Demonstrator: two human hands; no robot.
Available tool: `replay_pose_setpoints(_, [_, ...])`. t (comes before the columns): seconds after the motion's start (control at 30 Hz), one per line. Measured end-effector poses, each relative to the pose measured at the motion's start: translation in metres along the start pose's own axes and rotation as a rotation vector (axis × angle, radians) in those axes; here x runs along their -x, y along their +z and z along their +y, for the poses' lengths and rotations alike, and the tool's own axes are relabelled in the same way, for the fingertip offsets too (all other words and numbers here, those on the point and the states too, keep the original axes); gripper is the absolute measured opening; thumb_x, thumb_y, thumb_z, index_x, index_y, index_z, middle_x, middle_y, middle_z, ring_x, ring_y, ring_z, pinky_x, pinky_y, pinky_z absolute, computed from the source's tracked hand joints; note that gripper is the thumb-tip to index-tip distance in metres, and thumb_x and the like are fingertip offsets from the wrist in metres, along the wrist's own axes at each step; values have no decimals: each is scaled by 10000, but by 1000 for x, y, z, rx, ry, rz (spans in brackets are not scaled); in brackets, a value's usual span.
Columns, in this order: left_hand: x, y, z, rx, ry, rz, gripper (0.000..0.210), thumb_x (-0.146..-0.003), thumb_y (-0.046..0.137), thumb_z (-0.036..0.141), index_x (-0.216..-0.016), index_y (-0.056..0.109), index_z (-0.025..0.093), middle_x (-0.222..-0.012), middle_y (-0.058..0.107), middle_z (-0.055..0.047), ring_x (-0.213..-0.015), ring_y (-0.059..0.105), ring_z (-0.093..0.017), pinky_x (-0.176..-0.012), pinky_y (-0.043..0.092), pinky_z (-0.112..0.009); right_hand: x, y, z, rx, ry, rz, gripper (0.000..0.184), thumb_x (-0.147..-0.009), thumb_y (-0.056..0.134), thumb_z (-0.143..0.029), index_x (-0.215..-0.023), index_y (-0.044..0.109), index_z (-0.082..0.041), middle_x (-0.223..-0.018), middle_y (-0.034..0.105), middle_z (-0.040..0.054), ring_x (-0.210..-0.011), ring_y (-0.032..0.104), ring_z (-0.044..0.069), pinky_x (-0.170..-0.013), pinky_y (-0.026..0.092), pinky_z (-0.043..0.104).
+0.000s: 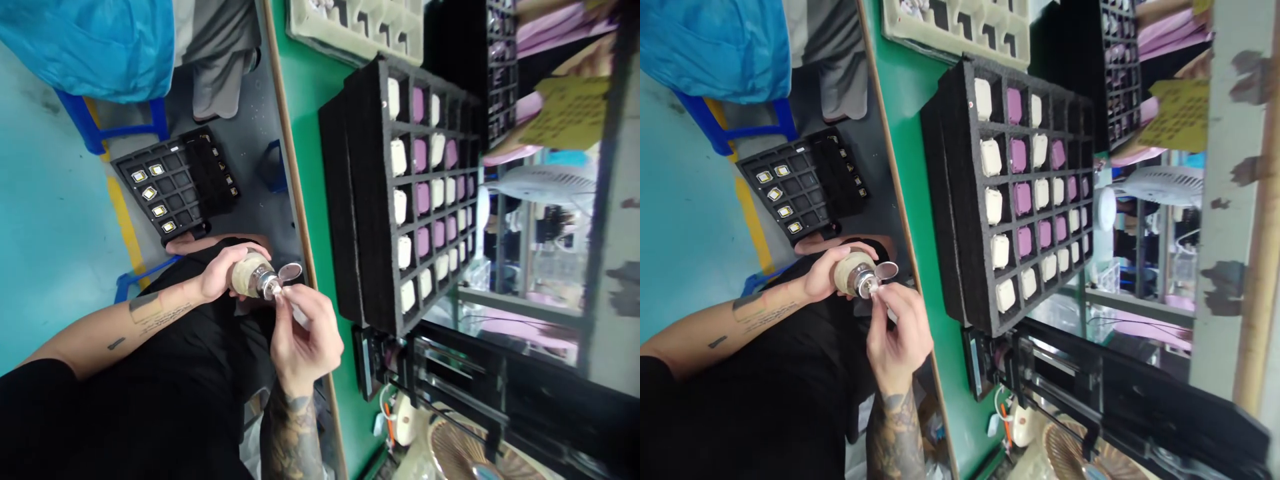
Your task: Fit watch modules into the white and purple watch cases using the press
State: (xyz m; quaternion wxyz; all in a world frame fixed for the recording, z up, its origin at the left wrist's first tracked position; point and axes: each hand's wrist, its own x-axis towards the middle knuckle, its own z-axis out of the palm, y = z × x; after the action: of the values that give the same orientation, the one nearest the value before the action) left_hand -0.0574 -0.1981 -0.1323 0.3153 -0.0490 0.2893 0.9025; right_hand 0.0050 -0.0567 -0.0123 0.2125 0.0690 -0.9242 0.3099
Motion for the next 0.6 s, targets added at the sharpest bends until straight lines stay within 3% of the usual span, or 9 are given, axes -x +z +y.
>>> replay_pose_setpoints(0.1, [-1, 1, -2, 2, 3, 0, 602, -971, 589, 646, -1225, 724, 117, -857, 779, -94, -442, 651, -175, -317, 382, -208, -3, -2, 1, -1, -29, 36, 323, -939, 829, -1, -1154, 769, -234, -1021, 799, 42, -936, 791, 216, -845, 684, 379])
replay_pose_setpoints(0.4, [-2, -3, -3, -15, 29, -8, 591, -978, 593, 629, -1230, 738, 116, -847, 775, -87, -429, 640, -166, -319, 390, -211, -12, -7, -6, -71, -3, -74, 262, -957, 814, -5, -1056, 724, -230, -981, 785, 29, -897, 779, 204, -836, 666, 386])
replay_pose_setpoints(0.6, [-1, -4, -5, -12, 33, -17, 580, -987, 595, 618, -1227, 742, 111, -801, 759, -75, -413, 627, -165, -319, 391, -211, -11, -6, -5, -102, 39, -62, 258, -946, 827, -6, -1043, 731, -225, -997, 790, 32, -918, 775, 203, -859, 650, 381])
